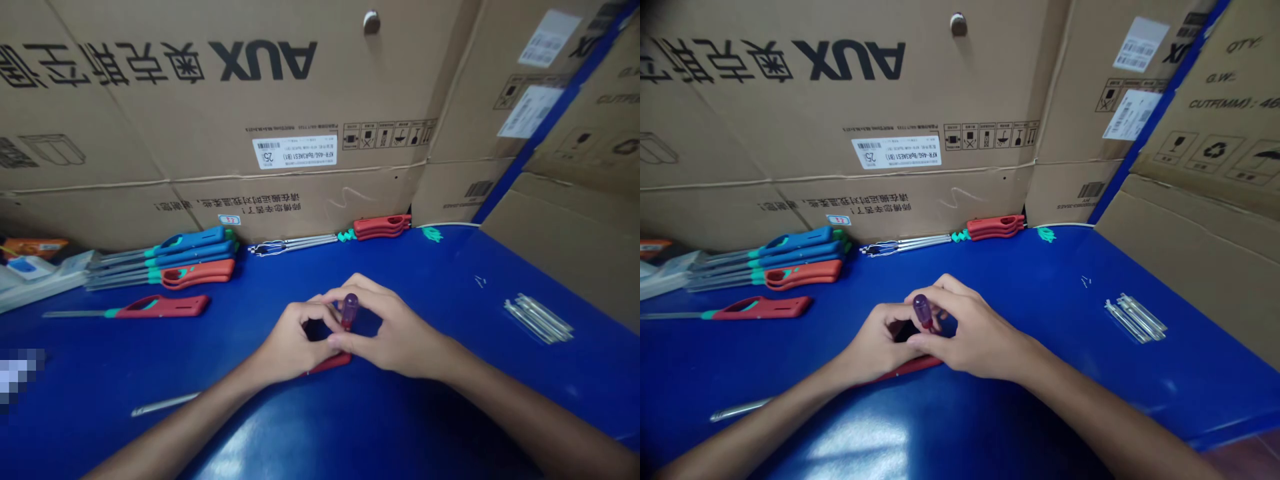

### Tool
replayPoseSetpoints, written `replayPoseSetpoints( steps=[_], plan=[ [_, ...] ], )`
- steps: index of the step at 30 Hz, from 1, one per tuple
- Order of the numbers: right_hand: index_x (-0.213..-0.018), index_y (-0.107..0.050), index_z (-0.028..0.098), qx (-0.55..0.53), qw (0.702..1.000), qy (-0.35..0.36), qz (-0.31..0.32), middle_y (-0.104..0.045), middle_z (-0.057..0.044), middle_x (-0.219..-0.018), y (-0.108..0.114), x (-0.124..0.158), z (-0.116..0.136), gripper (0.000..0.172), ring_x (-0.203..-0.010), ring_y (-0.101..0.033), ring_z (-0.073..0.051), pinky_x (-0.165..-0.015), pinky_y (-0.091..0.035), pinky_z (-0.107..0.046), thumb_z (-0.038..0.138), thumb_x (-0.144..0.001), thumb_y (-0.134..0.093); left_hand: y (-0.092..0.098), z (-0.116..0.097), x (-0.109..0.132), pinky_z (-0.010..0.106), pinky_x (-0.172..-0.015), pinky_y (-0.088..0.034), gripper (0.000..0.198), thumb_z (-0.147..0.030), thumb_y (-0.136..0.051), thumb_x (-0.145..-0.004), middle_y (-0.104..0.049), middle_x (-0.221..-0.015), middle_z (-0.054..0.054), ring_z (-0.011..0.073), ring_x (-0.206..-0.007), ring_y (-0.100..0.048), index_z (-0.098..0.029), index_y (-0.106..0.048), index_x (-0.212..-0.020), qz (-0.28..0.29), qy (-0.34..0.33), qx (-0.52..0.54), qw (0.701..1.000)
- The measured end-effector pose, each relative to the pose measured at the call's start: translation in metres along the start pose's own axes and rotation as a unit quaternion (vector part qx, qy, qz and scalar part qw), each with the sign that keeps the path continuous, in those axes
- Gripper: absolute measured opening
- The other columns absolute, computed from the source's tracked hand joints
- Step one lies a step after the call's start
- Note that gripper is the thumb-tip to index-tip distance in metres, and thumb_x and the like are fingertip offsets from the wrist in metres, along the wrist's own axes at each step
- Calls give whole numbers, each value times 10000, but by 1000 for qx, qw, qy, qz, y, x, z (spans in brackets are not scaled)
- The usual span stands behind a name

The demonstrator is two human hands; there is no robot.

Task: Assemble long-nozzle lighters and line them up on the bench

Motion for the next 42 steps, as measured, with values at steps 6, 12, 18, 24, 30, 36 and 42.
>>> replayPoseSetpoints(
  steps=[6,12,18,24,30,36,42],
  plan=[
    [-884,-610,213,-66,997,-39,-16,-635,41,-792,-2,-2,-16,166,-756,-601,-107,-731,-479,-227,110,-775,-681,1,11,1,285,-735,-435,199,-273,-702,-767,-619,-760,9,150,-749,-545,-146,-576,-679,-13,43,-20,999],
    [-1097,-575,235,-102,993,-62,-13,-705,36,-843,1,0,-19,365,-827,-667,-128,-799,-504,-255,105,-773,-680,-7,4,4,295,-746,-451,203,-163,-642,-688,-582,-838,2,166,-779,-531,-170,-565,-876,33,15,-118,992],
    [-1153,-522,234,-152,984,-75,49,-722,16,-924,-10,4,-16,391,-934,-676,-142,-882,-502,-296,44,-813,-555,-22,-10,3,364,-942,-424,457,-141,-661,-646,-603,-1019,13,219,-967,-557,-226,-548,-1080,92,-27,-195,976],
    [-842,-616,182,-119,990,-55,50,-661,8,-824,-10,1,-8,122,-805,-622,-134,-776,-495,-258,70,-798,-593,-21,-3,2,337,-812,-460,183,-167,-631,-665,-566,-821,-6,191,-800,-547,-201,-510,-799,85,-8,-246,966],
    [-724,-664,167,-117,989,-75,42,-616,16,-767,-11,-1,-13,77,-715,-585,-119,-674,-469,-235,139,-756,-729,-22,-1,3,290,-715,-449,165,-162,-618,-668,-503,-730,-27,152,-702,-502,-199,-460,-698,78,-7,-274,958],
    [-813,-639,185,-137,985,-106,2,-638,29,-745,-9,0,-26,163,-714,-601,-125,-680,-489,-251,110,-710,-740,-25,-1,2,323,-765,-469,169,-161,-604,-681,-564,-832,-3,191,-800,-539,-205,-487,-795,104,12,-274,956],
    [-768,-606,183,-175,976,-130,-24,-680,16,-762,-7,1,-27,201,-753,-654,-142,-701,-523,-262,117,-663,-764,-30,-5,4,379,-825,-472,262,-157,-560,-719,-575,-977,34,226,-895,-543,-206,-530,-975,135,6,-300,944]
  ],
)
Point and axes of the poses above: each hand's wrist, its own x-axis away from the middle knuckle, its own y-axis out of the back of the hand, z = x × y, the point moved 9 cm from there along -x, towards the middle knuckle
